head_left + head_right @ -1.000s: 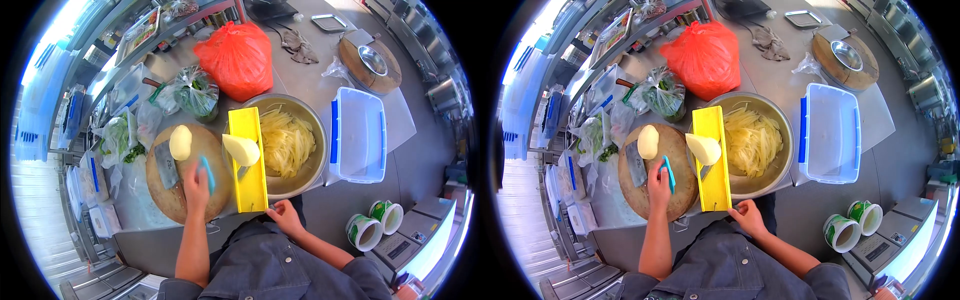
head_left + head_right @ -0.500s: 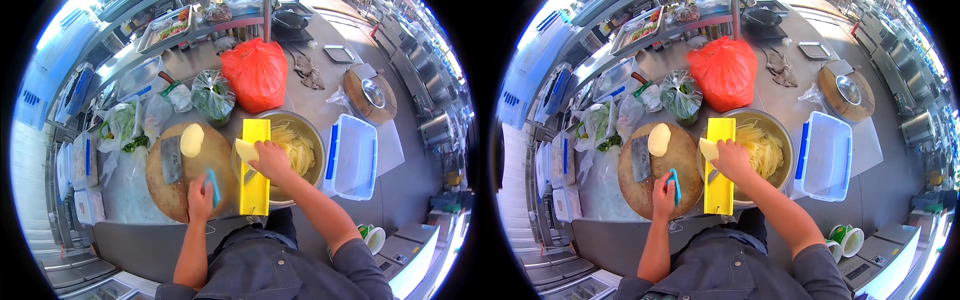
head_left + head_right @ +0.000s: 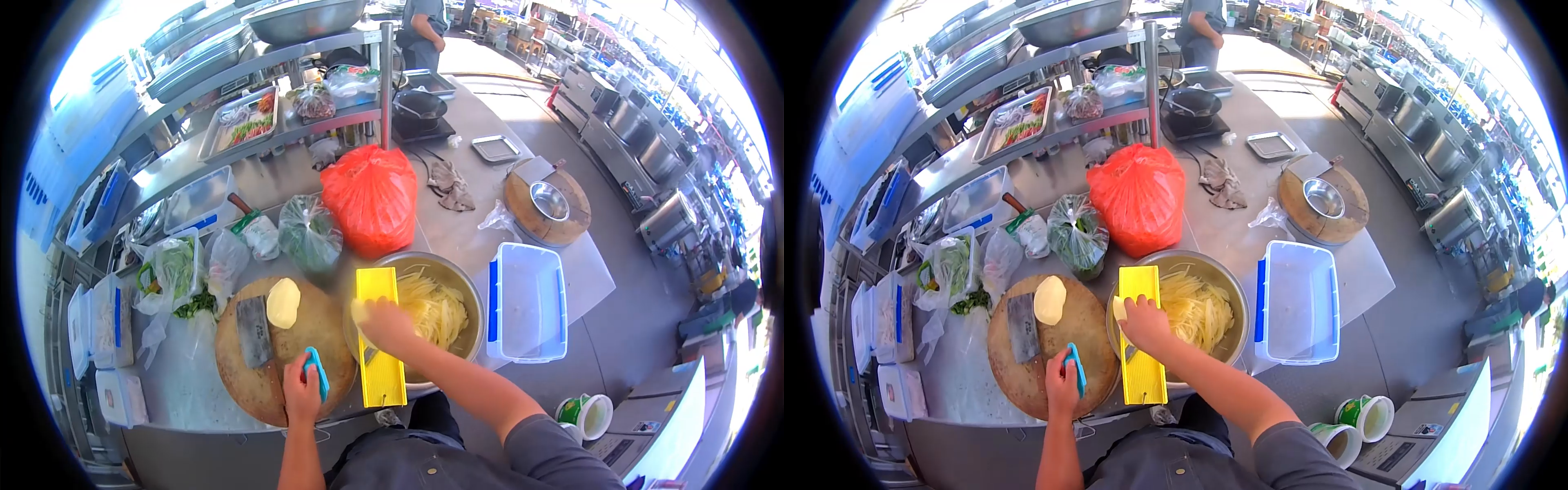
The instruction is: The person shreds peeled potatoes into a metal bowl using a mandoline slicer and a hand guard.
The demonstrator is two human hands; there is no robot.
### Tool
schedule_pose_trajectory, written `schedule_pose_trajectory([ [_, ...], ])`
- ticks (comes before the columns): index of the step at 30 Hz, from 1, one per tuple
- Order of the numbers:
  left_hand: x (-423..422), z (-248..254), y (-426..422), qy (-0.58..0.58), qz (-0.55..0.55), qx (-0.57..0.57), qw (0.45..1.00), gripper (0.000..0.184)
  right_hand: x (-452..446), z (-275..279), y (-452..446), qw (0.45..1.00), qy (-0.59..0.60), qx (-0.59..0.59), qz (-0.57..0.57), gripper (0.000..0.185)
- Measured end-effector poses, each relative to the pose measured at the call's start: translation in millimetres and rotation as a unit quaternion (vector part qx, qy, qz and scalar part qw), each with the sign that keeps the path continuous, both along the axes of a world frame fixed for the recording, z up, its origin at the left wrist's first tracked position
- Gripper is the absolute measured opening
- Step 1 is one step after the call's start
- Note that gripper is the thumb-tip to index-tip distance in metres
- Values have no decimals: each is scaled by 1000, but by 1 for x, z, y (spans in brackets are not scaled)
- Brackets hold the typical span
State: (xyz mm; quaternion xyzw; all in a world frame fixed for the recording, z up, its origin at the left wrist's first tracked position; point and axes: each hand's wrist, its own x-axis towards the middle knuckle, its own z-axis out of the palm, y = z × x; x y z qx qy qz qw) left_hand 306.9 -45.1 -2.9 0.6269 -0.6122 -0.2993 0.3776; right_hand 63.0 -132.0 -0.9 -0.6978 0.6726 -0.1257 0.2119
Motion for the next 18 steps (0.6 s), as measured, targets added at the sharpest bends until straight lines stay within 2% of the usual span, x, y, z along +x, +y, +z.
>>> schedule_pose_trajectory([
  [4,-5,6,0,4,-4,2,1000,31,0,20,19,999,27,-43,16,62],
  [5,-6,6,-1,5,-7,0,1000,31,-2,19,21,997,50,-32,41,72],
  [12,-4,-6,1,16,-16,-16,1000,31,-1,16,24,994,90,-40,54,83],
  [14,-4,-4,1,17,-19,-16,1000,32,0,25,25,997,65,-10,30,79],
  [15,-4,-2,2,17,-18,-12,1000,32,-1,20,23,997,65,-11,29,79],
  [17,-4,2,2,19,-16,-11,1000,32,-5,-2,14,999,-39,-10,-32,87],
  [18,-3,5,2,24,-15,-8,1000,32,-10,-13,6,999,-38,-12,-32,87],
])
